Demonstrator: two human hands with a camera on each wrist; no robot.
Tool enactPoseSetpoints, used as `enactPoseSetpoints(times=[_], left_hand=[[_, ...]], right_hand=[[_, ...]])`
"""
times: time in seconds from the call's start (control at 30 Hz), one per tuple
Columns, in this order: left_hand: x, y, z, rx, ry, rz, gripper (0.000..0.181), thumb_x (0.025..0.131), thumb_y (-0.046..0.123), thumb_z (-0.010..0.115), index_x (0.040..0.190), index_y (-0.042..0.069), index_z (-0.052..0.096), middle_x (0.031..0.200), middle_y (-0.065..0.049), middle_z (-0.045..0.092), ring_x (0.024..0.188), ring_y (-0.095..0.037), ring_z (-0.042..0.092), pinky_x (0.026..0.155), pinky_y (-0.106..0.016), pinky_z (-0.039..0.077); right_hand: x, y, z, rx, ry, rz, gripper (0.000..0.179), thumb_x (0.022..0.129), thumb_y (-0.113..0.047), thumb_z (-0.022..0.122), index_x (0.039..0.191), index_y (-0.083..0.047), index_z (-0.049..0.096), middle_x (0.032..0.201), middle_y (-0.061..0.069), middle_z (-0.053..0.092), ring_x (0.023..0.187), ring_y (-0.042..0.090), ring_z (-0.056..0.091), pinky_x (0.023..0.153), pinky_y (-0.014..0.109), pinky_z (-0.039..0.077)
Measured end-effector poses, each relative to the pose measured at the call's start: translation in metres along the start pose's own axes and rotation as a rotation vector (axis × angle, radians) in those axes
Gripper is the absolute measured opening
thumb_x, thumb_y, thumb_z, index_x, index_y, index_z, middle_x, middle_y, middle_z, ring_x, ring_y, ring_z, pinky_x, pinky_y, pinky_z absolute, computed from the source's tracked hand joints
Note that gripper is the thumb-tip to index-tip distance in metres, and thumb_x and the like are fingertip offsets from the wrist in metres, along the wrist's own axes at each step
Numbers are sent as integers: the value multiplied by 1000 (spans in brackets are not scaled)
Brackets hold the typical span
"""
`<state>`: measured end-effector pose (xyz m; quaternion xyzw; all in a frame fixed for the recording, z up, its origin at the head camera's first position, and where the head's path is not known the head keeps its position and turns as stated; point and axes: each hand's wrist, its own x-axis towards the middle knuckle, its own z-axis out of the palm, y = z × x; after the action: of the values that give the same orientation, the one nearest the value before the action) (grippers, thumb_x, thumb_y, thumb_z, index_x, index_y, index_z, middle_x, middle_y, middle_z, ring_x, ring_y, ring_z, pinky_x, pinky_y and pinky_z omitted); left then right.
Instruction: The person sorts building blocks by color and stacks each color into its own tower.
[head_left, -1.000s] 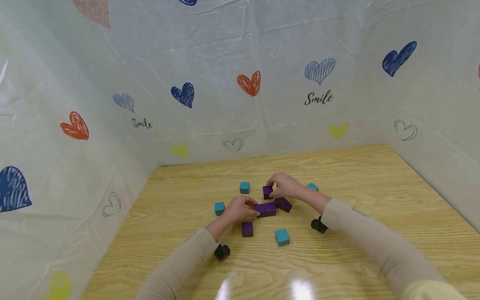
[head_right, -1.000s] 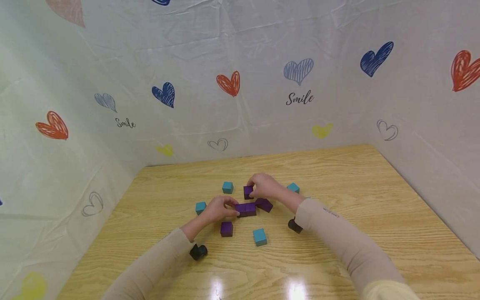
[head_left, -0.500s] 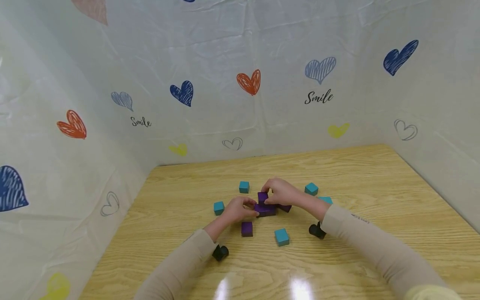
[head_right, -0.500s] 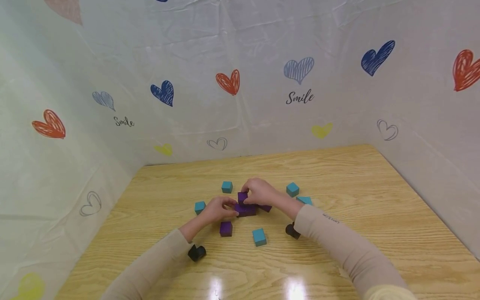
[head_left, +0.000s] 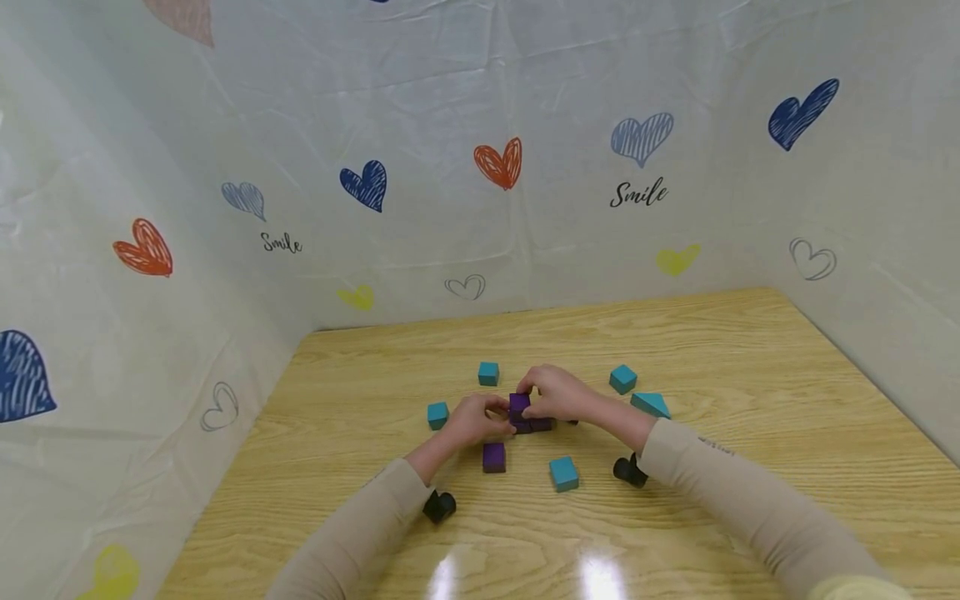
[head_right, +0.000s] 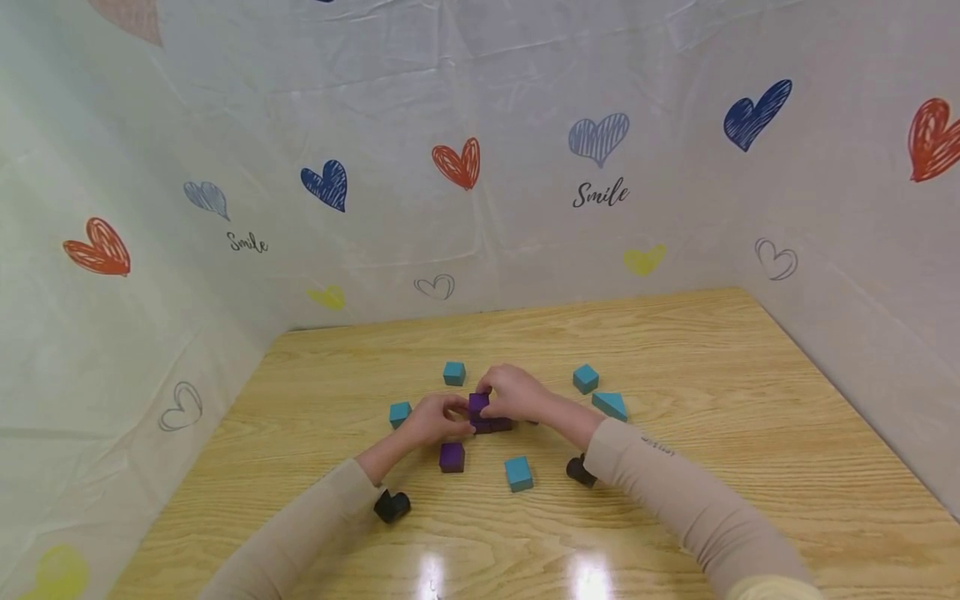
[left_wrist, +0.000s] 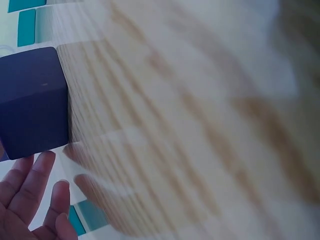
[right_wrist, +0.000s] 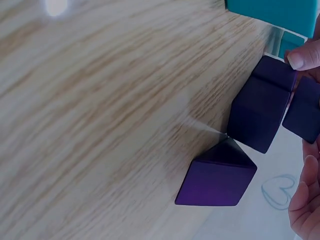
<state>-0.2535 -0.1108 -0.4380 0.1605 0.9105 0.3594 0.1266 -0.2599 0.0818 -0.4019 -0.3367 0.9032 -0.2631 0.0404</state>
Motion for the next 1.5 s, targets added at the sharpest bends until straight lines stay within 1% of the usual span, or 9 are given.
enactPoseSetpoints(times=[0.17,0.33,0.7,0.9,1.0,1.23,1.5], left_hand=[[-1,1,1,1,9,3,31,77,20,74,104,8,67,96,-5,67,79,-14,61,66,-24,49],[-2,2,0,1,14,0,30,76,20,75,102,7,67,95,-5,67,80,-15,61,66,-25,49],[-3,3,0,-32,6,-12,33,77,22,74,105,7,66,96,-6,67,81,-15,61,67,-26,50],[-4,4,0,-31,6,-11,36,77,22,74,109,6,65,98,-7,67,82,-17,62,67,-27,50],[-5,4,-1,-28,8,-11,37,78,21,74,109,6,65,99,-7,67,82,-18,62,67,-27,50],[-5,4,-1,-27,6,-21,35,78,22,74,109,8,65,98,-6,67,81,-15,61,66,-25,49],[-3,3,1,-28,14,-25,34,77,21,74,107,8,66,99,-5,67,83,-15,61,67,-26,49]], right_hand=[[0,-1,2,-1,3,1,24,77,-14,73,98,-4,68,96,7,63,93,28,57,75,31,46],[0,-2,3,-5,2,5,24,78,-14,72,99,-4,68,97,7,63,93,27,56,76,31,46],[-1,-1,5,-9,15,-5,25,78,-16,73,100,-5,68,97,6,62,92,25,56,77,32,47],[-3,0,6,4,14,12,33,77,-17,73,106,-1,65,100,8,63,93,27,57,76,32,47],[-4,1,6,15,15,20,36,77,-17,74,107,0,64,99,9,63,91,26,57,74,30,47],[-5,5,8,21,20,5,33,78,-17,73,105,-1,65,94,7,63,84,23,56,66,23,44],[-6,5,9,25,38,-3,30,77,-16,73,102,-2,67,93,6,63,83,23,56,66,23,42]])
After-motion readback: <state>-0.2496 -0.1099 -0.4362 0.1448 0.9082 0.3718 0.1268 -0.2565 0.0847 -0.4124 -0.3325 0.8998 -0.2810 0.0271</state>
